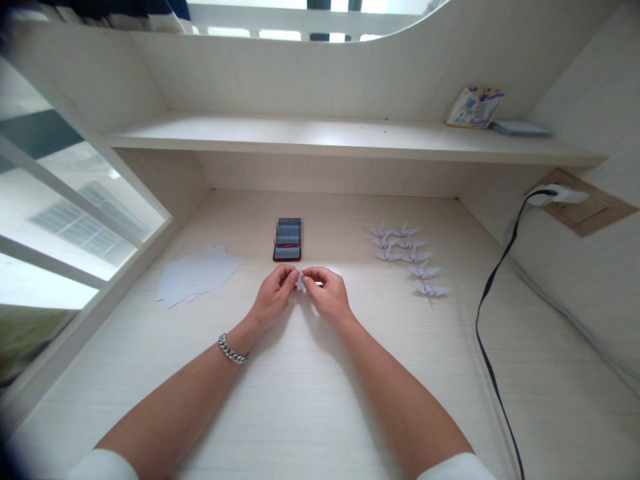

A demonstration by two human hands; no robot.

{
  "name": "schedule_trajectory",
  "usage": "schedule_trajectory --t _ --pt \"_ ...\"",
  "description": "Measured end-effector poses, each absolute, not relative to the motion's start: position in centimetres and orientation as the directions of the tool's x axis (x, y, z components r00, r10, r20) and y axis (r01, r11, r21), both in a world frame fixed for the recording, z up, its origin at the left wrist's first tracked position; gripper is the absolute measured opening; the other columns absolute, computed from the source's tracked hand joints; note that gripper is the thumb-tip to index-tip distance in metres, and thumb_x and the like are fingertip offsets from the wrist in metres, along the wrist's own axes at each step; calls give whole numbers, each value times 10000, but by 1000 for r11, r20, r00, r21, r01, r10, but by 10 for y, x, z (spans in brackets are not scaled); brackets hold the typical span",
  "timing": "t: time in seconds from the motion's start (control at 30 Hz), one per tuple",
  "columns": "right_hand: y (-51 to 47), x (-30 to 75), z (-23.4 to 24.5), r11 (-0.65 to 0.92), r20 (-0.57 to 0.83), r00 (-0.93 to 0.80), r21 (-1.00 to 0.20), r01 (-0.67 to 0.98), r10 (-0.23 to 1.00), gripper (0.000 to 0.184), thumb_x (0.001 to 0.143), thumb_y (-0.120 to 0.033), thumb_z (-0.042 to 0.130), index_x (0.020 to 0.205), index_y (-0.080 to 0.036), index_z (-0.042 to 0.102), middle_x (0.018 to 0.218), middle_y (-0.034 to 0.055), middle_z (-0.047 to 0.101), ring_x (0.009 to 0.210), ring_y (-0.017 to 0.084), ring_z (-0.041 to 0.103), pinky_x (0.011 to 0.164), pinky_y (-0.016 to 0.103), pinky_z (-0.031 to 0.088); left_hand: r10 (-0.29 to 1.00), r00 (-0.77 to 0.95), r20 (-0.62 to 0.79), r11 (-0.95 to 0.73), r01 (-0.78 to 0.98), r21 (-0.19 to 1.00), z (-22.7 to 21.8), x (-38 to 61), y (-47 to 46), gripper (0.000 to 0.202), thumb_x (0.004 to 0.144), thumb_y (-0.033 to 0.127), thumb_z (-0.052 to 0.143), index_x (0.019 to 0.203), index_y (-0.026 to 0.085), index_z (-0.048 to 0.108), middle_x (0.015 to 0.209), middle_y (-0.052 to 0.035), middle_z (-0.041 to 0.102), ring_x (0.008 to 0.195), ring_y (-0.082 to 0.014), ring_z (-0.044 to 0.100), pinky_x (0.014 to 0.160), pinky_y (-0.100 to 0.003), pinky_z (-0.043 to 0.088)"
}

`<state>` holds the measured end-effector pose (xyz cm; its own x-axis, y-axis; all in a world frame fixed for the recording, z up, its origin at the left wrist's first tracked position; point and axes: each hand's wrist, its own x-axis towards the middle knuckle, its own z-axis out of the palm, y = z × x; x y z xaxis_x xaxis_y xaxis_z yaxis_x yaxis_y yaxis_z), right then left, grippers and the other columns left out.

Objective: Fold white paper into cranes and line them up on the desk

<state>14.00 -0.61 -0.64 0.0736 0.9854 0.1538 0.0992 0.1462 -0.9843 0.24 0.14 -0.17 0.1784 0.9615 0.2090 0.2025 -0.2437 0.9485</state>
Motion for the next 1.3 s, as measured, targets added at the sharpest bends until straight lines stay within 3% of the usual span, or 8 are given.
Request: schedule_trajectory --t 0.13,0.47,0.67,0.9,1.3 --pt "-5 141 -7 152 161 102 -984 90 982 198 705 -288 630 848 -156 663 838 69 683 764 186 624 710 306 485 967 178 184 -201 86 976 -1 4 0 200 781 344 577 871 168 549 861 -31 577 759 -131 563 695 -251 450" --pt "-6 141 -5 143 146 101 -989 41 984 212 671 -303 671 818 -154 643 811 61 669 723 166 614 678 288 484 980 96 174 -175 1 985 -1 3 4 167 714 280 648 789 147 579 758 -23 603 696 -119 559 649 -237 442" --pt "-4 141 -5 49 42 72 -995 -86 997 329 620 -335 714 883 -151 641 786 62 678 709 172 623 646 287 489 985 109 131 -121 -90 989 1 3 4 225 681 246 676 814 157 518 759 -7 579 695 -108 560 648 -231 446" --pt "-3 146 -2 -3 -1 -34 -998 -61 999 267 641 -330 699 822 -134 690 794 81 691 681 166 606 622 274 465 973 191 127 -117 -63 991 1 3 0 204 715 241 648 830 167 496 743 0 575 662 -102 555 615 -226 437" --pt "-2 147 -3 -5 -5 3 -999 -39 1000 278 667 -377 666 813 -142 693 756 67 688 645 161 596 592 272 459 955 253 157 -145 -66 987 -2 3 0 227 716 216 648 896 158 523 829 -30 586 756 -120 578 717 -267 472"
